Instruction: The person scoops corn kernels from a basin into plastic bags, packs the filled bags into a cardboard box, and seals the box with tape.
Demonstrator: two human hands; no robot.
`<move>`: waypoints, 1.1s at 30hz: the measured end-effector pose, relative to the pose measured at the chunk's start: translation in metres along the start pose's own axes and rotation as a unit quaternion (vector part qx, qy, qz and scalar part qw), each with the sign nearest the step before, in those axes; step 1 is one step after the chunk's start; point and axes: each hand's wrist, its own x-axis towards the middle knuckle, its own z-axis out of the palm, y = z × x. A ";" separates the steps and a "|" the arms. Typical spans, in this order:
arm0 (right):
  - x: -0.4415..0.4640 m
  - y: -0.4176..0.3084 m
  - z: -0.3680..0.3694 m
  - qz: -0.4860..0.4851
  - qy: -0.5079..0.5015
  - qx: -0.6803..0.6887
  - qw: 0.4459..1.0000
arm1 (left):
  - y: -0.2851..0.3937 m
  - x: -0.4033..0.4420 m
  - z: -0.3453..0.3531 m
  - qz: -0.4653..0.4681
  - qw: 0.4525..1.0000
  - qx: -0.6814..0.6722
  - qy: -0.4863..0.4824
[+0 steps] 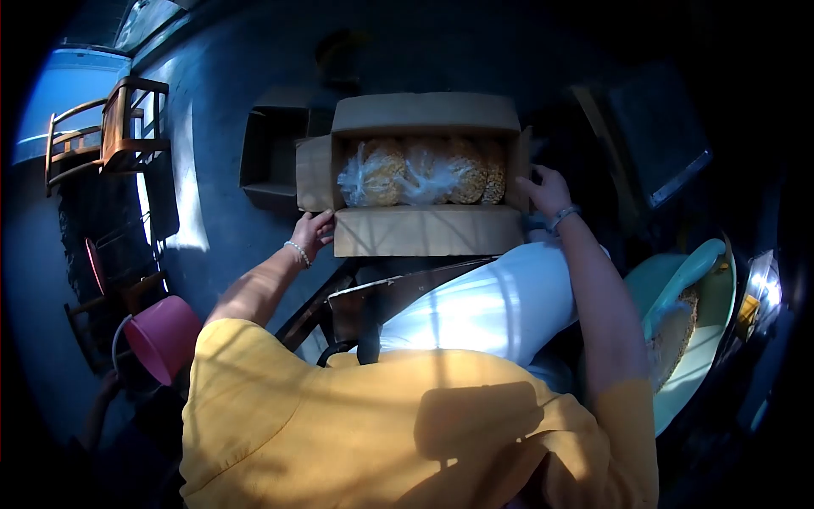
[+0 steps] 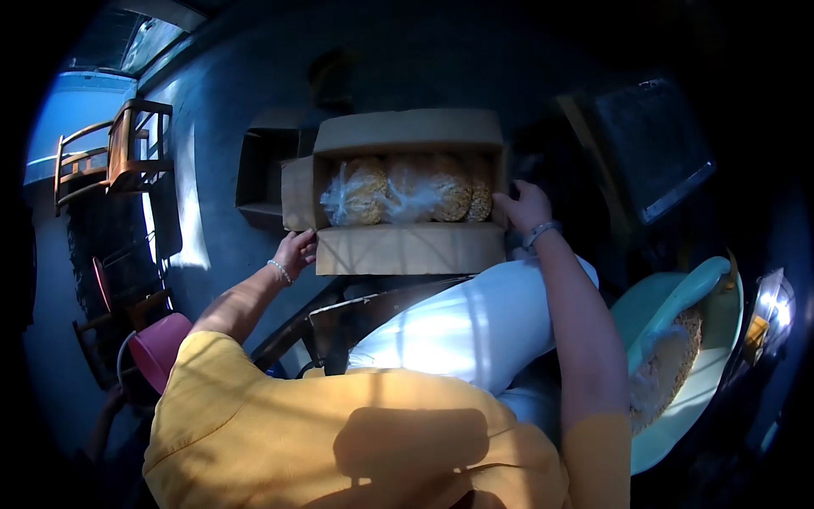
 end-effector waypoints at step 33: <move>0.015 0.001 0.032 0.229 -0.072 -0.132 0.962 | 0.156 0.027 0.147 0.518 0.394 0.755 0.083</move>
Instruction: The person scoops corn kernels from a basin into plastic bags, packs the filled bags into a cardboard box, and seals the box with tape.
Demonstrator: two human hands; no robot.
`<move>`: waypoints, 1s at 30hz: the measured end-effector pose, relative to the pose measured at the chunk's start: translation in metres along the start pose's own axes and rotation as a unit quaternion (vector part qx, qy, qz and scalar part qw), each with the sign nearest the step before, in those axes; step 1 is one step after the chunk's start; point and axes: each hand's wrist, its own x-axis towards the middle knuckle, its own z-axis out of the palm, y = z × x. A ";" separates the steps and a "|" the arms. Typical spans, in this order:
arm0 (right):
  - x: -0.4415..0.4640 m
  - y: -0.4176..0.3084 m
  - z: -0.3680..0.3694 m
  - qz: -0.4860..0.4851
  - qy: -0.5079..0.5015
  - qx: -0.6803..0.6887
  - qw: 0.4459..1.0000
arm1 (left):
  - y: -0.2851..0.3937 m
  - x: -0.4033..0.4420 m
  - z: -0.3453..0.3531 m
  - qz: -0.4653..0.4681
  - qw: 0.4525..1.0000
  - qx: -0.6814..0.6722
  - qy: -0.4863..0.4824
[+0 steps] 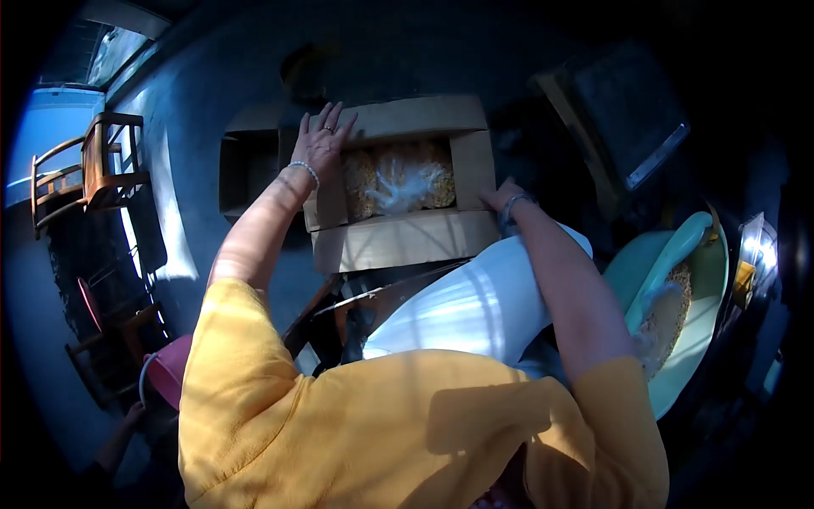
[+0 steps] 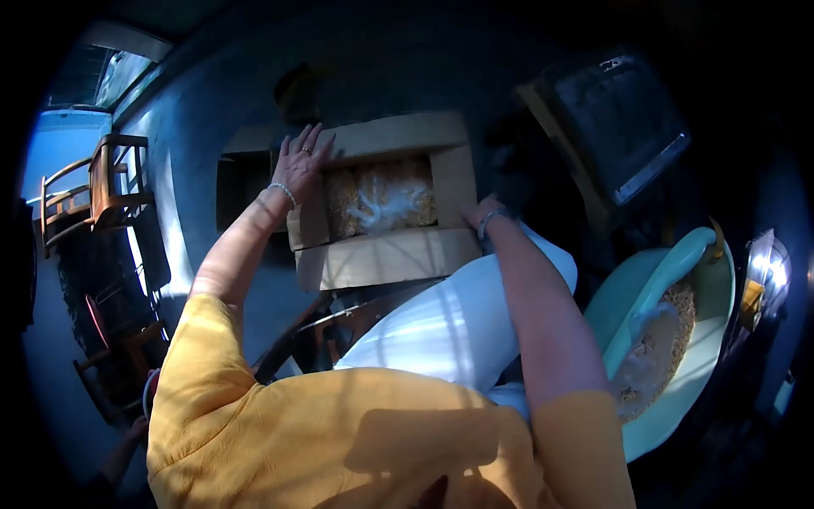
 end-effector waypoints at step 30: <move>-0.082 -0.002 -0.028 0.124 -0.078 0.548 0.823 | -0.024 -0.049 -0.038 0.093 0.979 -0.140 -0.112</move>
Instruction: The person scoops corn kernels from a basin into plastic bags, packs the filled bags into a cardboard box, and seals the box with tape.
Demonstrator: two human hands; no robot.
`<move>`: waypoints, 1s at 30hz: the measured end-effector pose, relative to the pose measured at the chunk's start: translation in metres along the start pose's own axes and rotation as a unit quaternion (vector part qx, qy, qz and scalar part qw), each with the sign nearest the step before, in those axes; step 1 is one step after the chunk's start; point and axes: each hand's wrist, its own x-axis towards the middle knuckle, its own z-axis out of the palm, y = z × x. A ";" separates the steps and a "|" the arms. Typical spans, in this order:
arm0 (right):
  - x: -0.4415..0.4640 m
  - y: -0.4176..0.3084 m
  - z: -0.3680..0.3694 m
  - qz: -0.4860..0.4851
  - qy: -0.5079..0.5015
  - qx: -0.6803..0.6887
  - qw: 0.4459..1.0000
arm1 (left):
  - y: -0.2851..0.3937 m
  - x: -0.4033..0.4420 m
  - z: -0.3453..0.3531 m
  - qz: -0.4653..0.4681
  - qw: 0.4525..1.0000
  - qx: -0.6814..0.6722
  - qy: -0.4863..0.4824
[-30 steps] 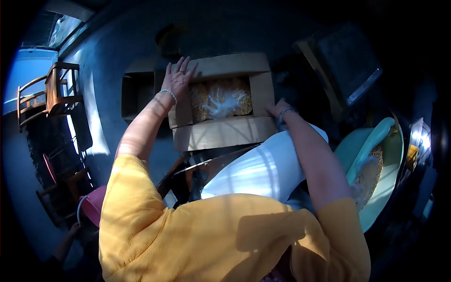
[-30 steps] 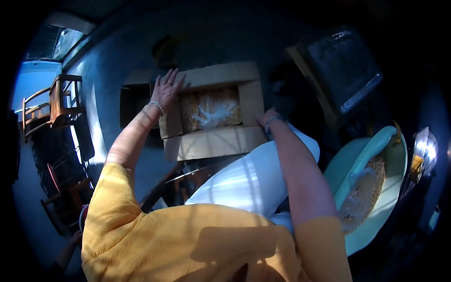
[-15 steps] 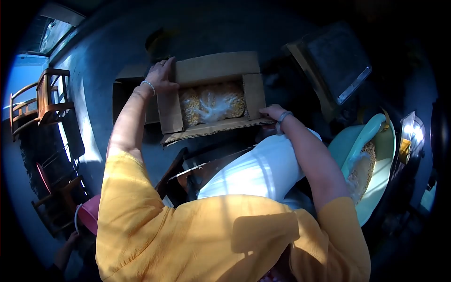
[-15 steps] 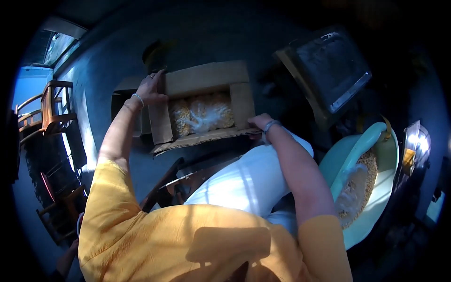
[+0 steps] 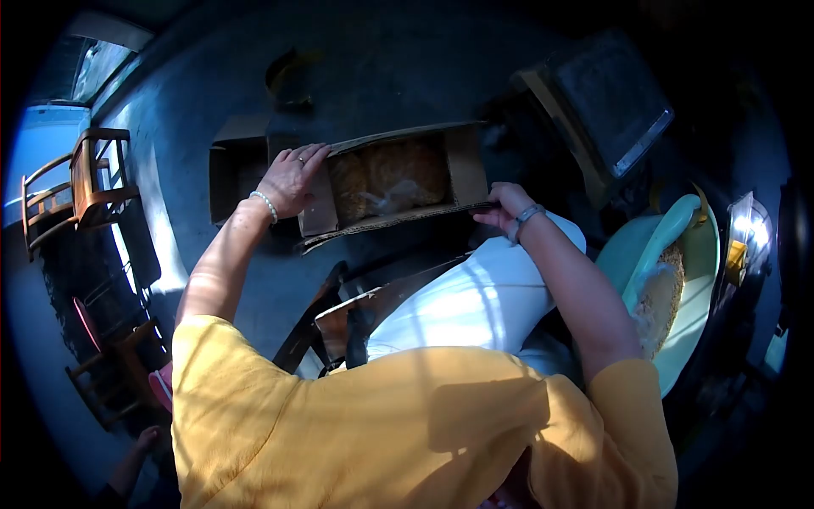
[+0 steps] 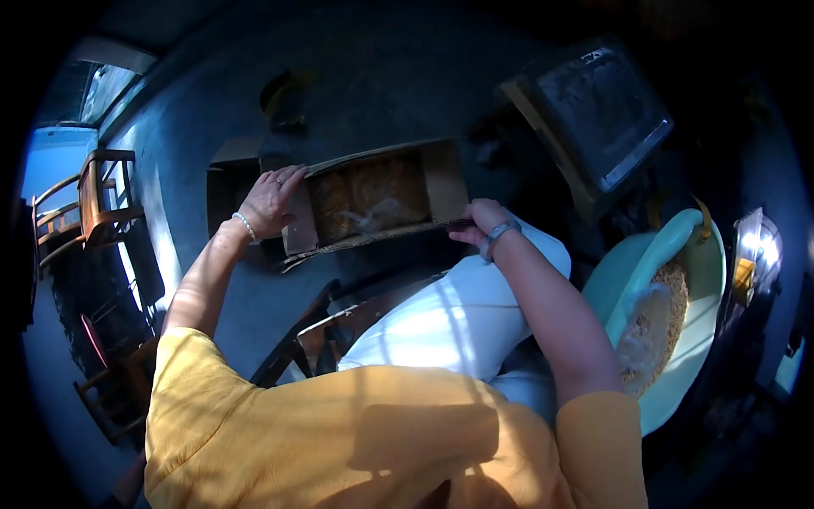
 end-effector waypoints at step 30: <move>0.049 -0.018 0.041 -0.360 0.099 -0.652 0.659 | 0.062 0.011 0.078 -0.175 0.983 0.055 0.002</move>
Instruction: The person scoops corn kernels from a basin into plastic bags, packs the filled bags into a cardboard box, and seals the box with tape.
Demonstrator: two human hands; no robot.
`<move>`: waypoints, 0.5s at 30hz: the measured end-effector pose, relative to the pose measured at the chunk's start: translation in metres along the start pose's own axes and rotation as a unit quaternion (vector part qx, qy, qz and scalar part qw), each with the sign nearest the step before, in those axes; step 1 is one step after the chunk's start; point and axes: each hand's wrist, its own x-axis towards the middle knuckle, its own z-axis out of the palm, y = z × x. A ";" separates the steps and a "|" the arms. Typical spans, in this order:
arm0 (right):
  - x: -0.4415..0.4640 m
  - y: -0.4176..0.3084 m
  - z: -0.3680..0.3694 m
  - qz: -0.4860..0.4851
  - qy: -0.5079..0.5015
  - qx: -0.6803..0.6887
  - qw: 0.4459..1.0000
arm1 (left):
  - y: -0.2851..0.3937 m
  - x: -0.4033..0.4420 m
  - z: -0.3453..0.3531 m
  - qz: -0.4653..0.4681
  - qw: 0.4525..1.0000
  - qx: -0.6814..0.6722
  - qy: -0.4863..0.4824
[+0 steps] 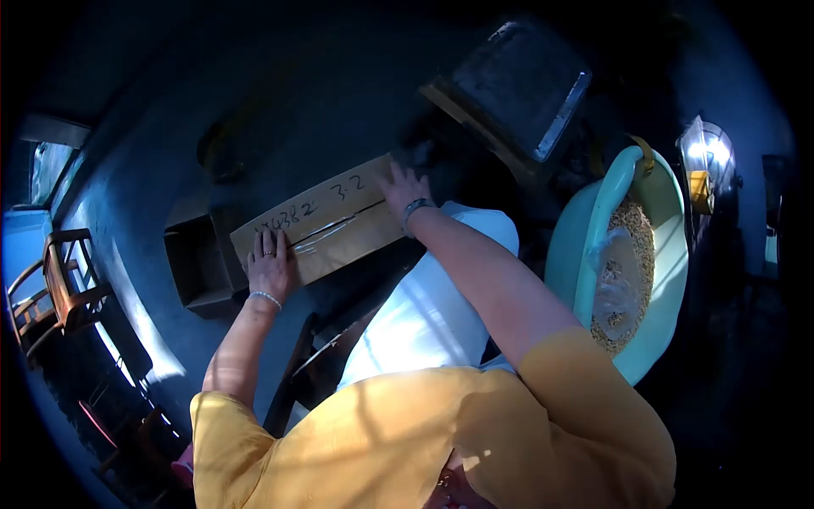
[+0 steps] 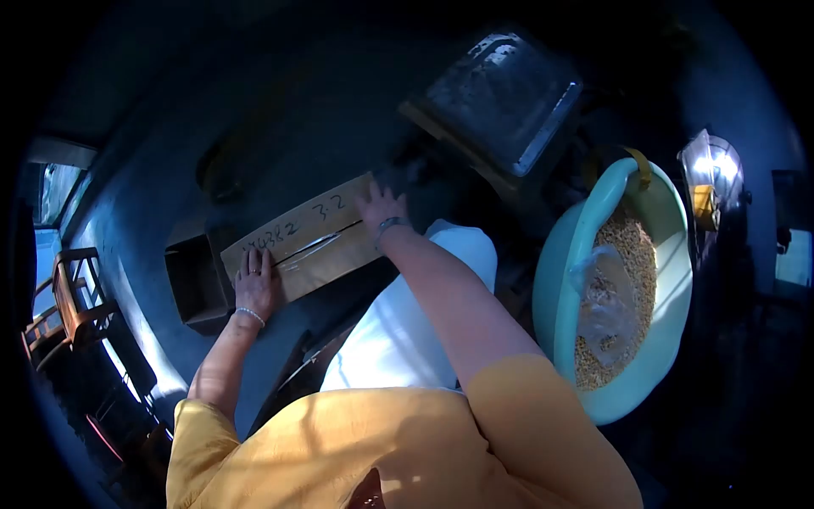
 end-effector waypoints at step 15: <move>-0.109 0.255 -0.204 0.113 0.445 -0.107 0.882 | 0.039 0.011 -0.006 -0.059 0.998 0.026 -0.011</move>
